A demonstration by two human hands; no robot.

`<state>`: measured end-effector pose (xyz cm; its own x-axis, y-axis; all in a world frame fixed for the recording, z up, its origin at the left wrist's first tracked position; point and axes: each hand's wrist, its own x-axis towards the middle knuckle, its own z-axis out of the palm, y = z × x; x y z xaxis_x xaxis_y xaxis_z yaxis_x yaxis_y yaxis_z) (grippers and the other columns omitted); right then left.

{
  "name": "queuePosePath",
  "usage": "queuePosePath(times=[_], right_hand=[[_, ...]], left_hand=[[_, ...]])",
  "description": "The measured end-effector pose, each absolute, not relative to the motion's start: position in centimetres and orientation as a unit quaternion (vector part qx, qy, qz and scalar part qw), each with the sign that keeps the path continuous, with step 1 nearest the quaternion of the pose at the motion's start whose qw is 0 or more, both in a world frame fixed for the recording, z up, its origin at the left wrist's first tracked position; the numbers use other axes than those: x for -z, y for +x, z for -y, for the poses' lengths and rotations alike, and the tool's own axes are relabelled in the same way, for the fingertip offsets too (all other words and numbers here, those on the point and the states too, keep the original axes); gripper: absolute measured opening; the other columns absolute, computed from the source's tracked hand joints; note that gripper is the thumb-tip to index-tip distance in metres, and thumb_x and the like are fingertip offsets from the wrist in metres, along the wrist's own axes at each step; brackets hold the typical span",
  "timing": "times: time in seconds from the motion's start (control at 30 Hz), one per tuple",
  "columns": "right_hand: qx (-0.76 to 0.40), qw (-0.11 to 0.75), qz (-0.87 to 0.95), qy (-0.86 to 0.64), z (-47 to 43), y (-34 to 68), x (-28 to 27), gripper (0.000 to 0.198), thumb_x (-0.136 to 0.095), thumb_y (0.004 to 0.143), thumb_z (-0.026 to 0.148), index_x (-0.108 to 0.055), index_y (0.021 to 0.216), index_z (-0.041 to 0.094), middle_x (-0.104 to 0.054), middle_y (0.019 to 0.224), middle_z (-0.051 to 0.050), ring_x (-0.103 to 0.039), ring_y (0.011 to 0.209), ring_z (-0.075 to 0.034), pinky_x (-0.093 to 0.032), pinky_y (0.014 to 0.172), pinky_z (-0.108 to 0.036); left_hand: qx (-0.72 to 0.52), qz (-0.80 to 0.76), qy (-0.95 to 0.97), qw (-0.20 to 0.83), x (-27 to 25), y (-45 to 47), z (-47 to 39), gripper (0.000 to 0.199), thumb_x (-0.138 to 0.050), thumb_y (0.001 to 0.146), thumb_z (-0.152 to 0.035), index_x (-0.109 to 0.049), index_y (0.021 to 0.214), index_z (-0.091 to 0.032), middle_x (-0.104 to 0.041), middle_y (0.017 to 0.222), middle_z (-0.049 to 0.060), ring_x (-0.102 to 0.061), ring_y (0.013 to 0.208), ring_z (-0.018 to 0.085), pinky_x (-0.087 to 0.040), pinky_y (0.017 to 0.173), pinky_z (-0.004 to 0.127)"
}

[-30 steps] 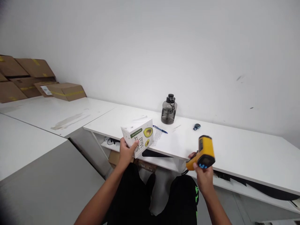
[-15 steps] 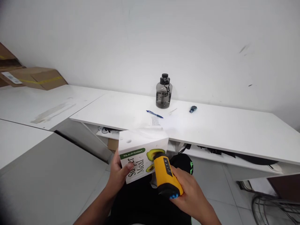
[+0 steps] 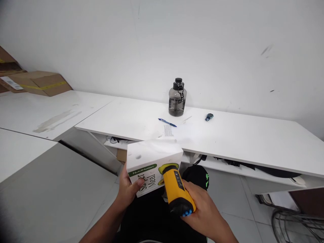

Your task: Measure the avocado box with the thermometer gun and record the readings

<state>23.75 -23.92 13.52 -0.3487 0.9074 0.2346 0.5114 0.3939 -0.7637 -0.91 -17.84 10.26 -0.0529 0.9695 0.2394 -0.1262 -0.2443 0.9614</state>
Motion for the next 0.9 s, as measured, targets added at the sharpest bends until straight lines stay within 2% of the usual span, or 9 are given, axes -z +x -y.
queuePosePath(times=[0.13,0.37,0.6,0.77,0.9], right_hand=[[-0.327,0.312,0.754,-0.477,23.8,23.6,-13.5,0.046,-0.057,0.073,0.009,-0.059,0.116,0.024,-0.070,0.091,-0.001,-0.066,0.074,-0.017,-0.052,0.064,-0.025],[-0.310,0.325,0.758,-0.472,23.8,23.5,-13.5,0.048,-0.058,0.070,0.008,-0.061,0.115,0.024,-0.071,0.096,-0.003,-0.068,0.079,-0.019,-0.054,0.068,-0.025],[-0.257,0.370,0.774,-0.445,23.9,23.2,-13.9,0.045,-0.059,0.075,0.010,-0.058,0.117,0.025,-0.071,0.091,-0.001,-0.068,0.075,-0.017,-0.053,0.065,-0.024],[-0.288,0.349,0.777,-0.438,23.8,22.9,-14.1,0.032,-0.060,0.079,0.015,-0.061,0.109,0.025,-0.068,0.084,0.000,-0.064,0.069,-0.016,-0.051,0.061,-0.023],[-0.313,0.350,0.744,-0.476,23.9,22.6,-13.1,0.042,-0.061,0.078,0.014,-0.059,0.119,0.025,-0.070,0.093,-0.001,-0.066,0.078,-0.017,-0.053,0.068,-0.025]], left_hand=[[-0.599,-0.413,0.511,0.458,-10.3,-0.8,17.9,0.067,-0.080,0.064,-0.043,-0.055,0.121,-0.020,-0.071,0.100,0.007,-0.068,0.084,0.022,-0.055,0.065,0.029],[-0.608,-0.397,0.520,0.449,-10.7,-0.9,18.0,0.067,-0.080,0.064,-0.043,-0.055,0.121,-0.019,-0.071,0.100,0.008,-0.068,0.085,0.023,-0.055,0.063,0.028],[-0.612,-0.392,0.548,0.414,-10.6,-1.3,18.2,0.067,-0.080,0.065,-0.044,-0.055,0.122,-0.020,-0.069,0.103,0.008,-0.067,0.088,0.023,-0.055,0.067,0.030],[-0.629,-0.393,0.571,0.353,-10.4,-1.6,18.0,0.068,-0.080,0.063,-0.048,-0.057,0.120,-0.019,-0.069,0.104,0.008,-0.066,0.091,0.024,-0.056,0.071,0.032],[-0.648,-0.426,0.533,0.339,-9.8,-2.5,17.0,0.070,-0.082,0.059,-0.048,-0.057,0.117,-0.018,-0.070,0.100,0.007,-0.067,0.085,0.023,-0.056,0.067,0.031]])
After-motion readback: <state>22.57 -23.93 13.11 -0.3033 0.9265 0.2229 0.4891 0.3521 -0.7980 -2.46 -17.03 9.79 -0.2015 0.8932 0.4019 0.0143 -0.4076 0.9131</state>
